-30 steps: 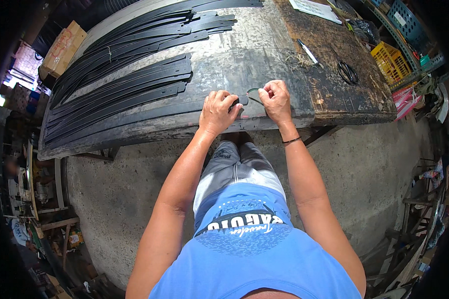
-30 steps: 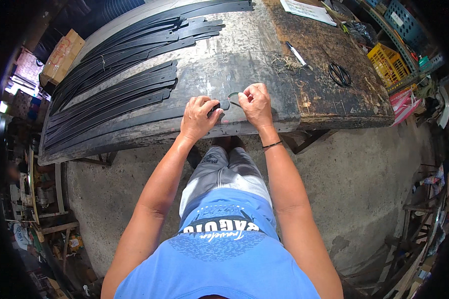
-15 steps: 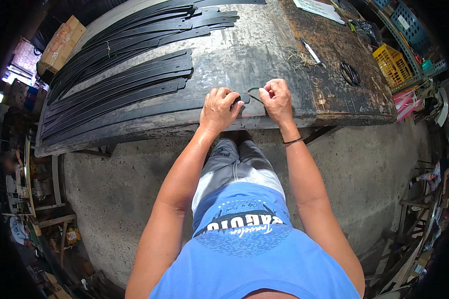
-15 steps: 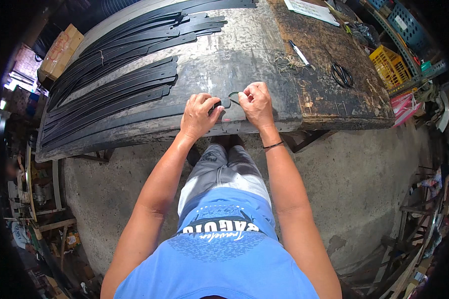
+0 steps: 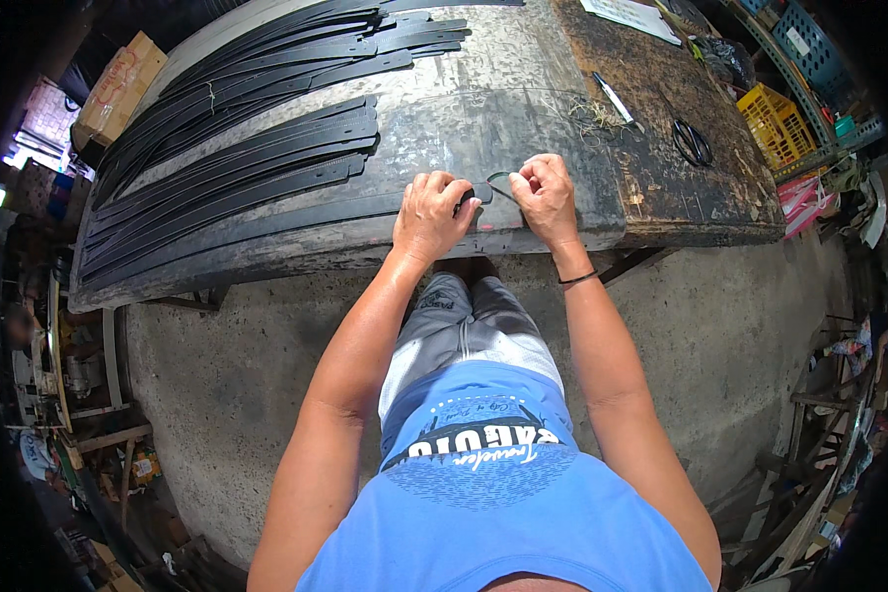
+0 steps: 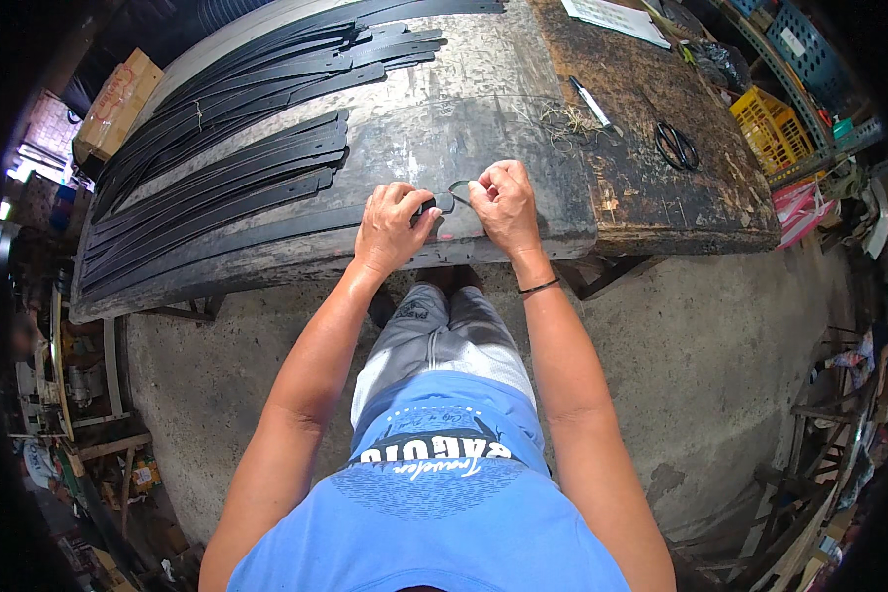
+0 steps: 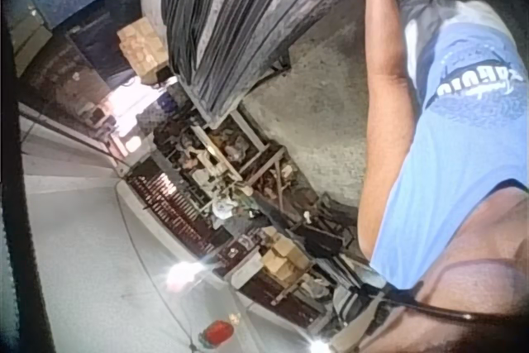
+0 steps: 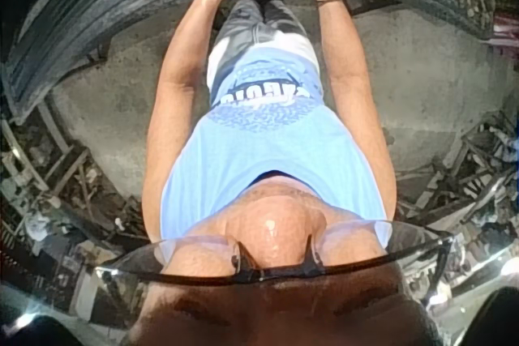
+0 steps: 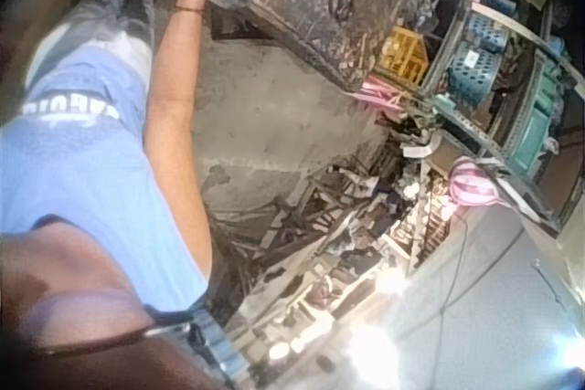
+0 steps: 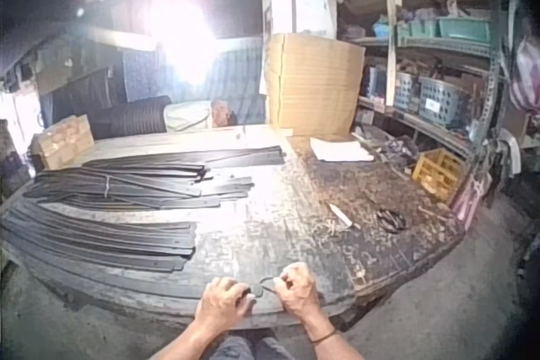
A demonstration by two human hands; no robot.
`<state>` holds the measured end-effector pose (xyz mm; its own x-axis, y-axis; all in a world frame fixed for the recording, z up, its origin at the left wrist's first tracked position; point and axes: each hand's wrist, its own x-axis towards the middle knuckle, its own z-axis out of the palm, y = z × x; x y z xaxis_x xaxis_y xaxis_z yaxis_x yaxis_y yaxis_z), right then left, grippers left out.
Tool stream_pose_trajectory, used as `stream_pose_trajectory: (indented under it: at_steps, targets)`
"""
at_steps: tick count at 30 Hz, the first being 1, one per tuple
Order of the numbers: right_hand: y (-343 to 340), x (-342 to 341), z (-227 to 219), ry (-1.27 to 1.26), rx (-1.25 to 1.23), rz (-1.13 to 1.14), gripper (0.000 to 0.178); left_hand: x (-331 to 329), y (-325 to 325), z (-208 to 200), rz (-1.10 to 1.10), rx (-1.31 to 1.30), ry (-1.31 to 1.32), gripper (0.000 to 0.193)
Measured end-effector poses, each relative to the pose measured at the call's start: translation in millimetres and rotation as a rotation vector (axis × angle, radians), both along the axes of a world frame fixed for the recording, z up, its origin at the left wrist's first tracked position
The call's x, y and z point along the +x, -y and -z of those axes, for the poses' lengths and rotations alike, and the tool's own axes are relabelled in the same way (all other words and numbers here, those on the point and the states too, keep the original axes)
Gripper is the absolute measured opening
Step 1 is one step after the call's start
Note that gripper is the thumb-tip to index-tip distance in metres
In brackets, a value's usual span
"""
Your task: Cutting and checking dimensions of long black leather straps with holes at a workshop workbench.
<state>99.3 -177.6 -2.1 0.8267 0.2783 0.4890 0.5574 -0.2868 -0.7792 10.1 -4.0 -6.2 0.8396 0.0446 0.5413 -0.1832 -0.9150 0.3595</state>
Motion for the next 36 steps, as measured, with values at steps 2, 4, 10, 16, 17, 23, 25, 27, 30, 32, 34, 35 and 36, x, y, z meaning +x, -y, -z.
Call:
stream_pose_trajectory:
  at_steps: [2, 4, 10, 16, 17, 23, 25, 27, 30, 32, 34, 35, 36]
  targets:
    - [0.3, 0.0, 0.0, -0.007, 0.006, 0.007, 0.013, 0.6, 0.5, -1.6, 0.011, 0.017, 0.020, 0.023]
    - [1.8, 1.5, 0.4, -0.051, 0.044, 0.040, 0.013, 1.2, 1.9, -6.1, -0.004, 0.052, -0.051, 0.027]
    - [5.4, 10.8, 11.8, -0.090, 0.229, 0.155, 0.015, 7.7, 0.5, -21.0, 0.100, 0.259, -0.140, 0.030]
    - [4.2, 10.2, 14.1, -0.112, 0.268, 0.175, 0.016, 11.6, -3.1, -9.2, 0.066, 0.081, -0.029, 0.034]
    - [5.6, 8.1, 14.6, -0.101, 0.251, 0.171, 0.016, 10.2, -3.2, -9.1, 0.069, 0.083, -0.027, 0.034]
    - [6.1, 10.3, 19.6, -0.084, 0.269, 0.146, 0.018, 8.1, -6.8, -9.4, 0.074, 0.003, -0.063, 0.038]
    - [6.8, 11.4, 22.0, -0.113, 0.292, 0.146, 0.019, 9.5, -8.2, -8.3, 0.082, -0.006, -0.069, 0.038]
    - [6.3, 11.9, 21.9, -0.127, 0.299, 0.133, 0.021, 9.9, -9.2, -8.1, 0.089, -0.016, -0.077, 0.037]
    - [6.5, 10.7, 19.3, -0.116, 0.299, 0.129, 0.022, 10.4, -9.6, -7.6, 0.094, -0.015, -0.075, 0.037]
    - [5.4, 10.0, 17.7, -0.138, 0.327, 0.123, 0.023, 10.7, -9.6, -7.1, 0.085, -0.008, -0.090, 0.037]
    - [4.2, 9.8, 14.8, -0.160, 0.355, 0.115, 0.023, 11.4, -11.2, -6.9, 0.090, 0.000, -0.103, 0.038]
    - [4.0, 9.1, 12.4, -0.188, 0.358, 0.118, 0.024, 11.7, -11.6, -7.1, 0.096, 0.007, -0.116, 0.038]
    - [4.0, 8.8, 10.9, -0.216, 0.362, 0.122, 0.024, 11.9, -11.8, -7.3, 0.096, 0.007, -0.117, 0.038]
